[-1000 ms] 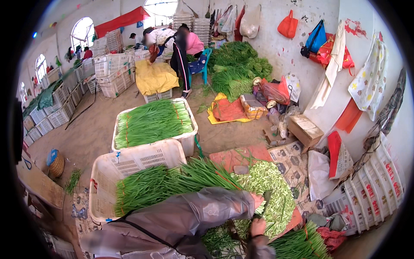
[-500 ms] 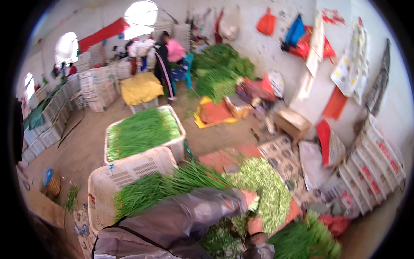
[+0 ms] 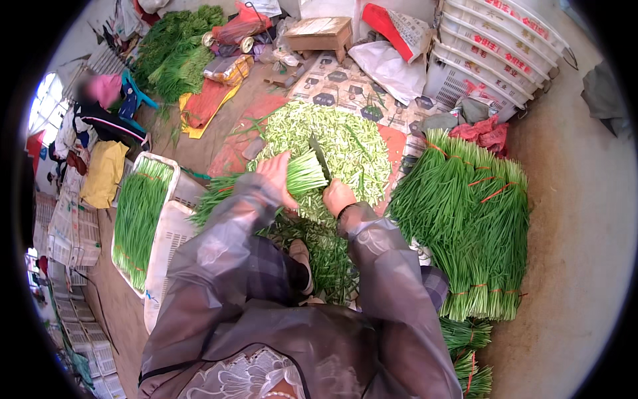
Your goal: The person trims the root ends of chive bundles with a large knife, turns them over to check the stalks, and places the bundles into a plastic crate.
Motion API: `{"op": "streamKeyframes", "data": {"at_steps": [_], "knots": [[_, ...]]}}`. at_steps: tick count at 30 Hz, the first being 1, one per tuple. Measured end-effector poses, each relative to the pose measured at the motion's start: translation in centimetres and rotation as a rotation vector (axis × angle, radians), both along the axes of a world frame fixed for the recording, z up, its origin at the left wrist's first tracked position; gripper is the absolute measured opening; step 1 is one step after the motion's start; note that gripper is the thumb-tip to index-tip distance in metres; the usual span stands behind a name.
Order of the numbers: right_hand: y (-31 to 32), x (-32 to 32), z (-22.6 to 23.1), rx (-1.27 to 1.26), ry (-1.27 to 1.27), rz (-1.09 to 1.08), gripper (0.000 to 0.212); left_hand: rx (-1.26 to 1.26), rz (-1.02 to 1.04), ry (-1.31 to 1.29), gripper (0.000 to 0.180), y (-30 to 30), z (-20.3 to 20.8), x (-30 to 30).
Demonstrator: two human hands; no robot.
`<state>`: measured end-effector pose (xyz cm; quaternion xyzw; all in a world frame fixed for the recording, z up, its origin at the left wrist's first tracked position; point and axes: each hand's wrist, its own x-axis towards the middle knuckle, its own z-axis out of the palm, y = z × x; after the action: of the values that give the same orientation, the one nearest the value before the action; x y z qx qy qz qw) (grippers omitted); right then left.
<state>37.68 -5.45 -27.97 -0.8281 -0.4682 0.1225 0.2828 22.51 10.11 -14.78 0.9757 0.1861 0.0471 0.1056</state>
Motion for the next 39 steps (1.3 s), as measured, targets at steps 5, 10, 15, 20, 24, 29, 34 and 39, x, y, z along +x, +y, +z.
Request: {"op": "streamKeyframes", "data": {"at_steps": [5, 10, 15, 20, 24, 29, 34, 39], "knots": [[-0.4, -2.2, 3.3, 0.054, 0.154, -0.092, 0.028, -0.120, 0.212, 0.192, 0.089, 2.1, -1.2, -4.4], [-2.9, -1.3, 11.2, 0.341, 0.223, -0.162, 0.024, -0.216, 0.260, 0.062, 0.080, 2.7, -0.3, -6.1], [-0.7, -5.4, 9.0, 0.177, -0.375, 0.117, 0.008, -0.215, 0.285, -0.020, 0.075, 2.0, 1.8, -6.9], [0.8, 1.2, 7.2, -0.040, -0.474, -0.061, 0.015, -0.221, 0.340, -0.175, 0.072, 2.8, 4.9, -9.4], [0.5, 2.8, 5.9, -0.022, -0.517, -0.033, 0.021, -0.174, 0.335, -0.360, 0.072, 1.7, 9.0, -9.8], [1.0, -1.6, 17.5, 0.819, 0.038, 0.139, 0.009, -0.137, 0.387, -0.604, 0.073, 0.0, 11.1, -11.1], [-2.6, -6.9, 25.2, 0.877, 0.263, 0.324, 0.023, -0.479, 0.125, -0.951, 0.080, -0.4, 13.3, -12.5], [-3.8, -10.8, 28.6, 0.716, -0.184, 0.409, 0.126, -1.021, -0.177, -1.056, 0.074, -5.1, 17.4, -10.8]]}}
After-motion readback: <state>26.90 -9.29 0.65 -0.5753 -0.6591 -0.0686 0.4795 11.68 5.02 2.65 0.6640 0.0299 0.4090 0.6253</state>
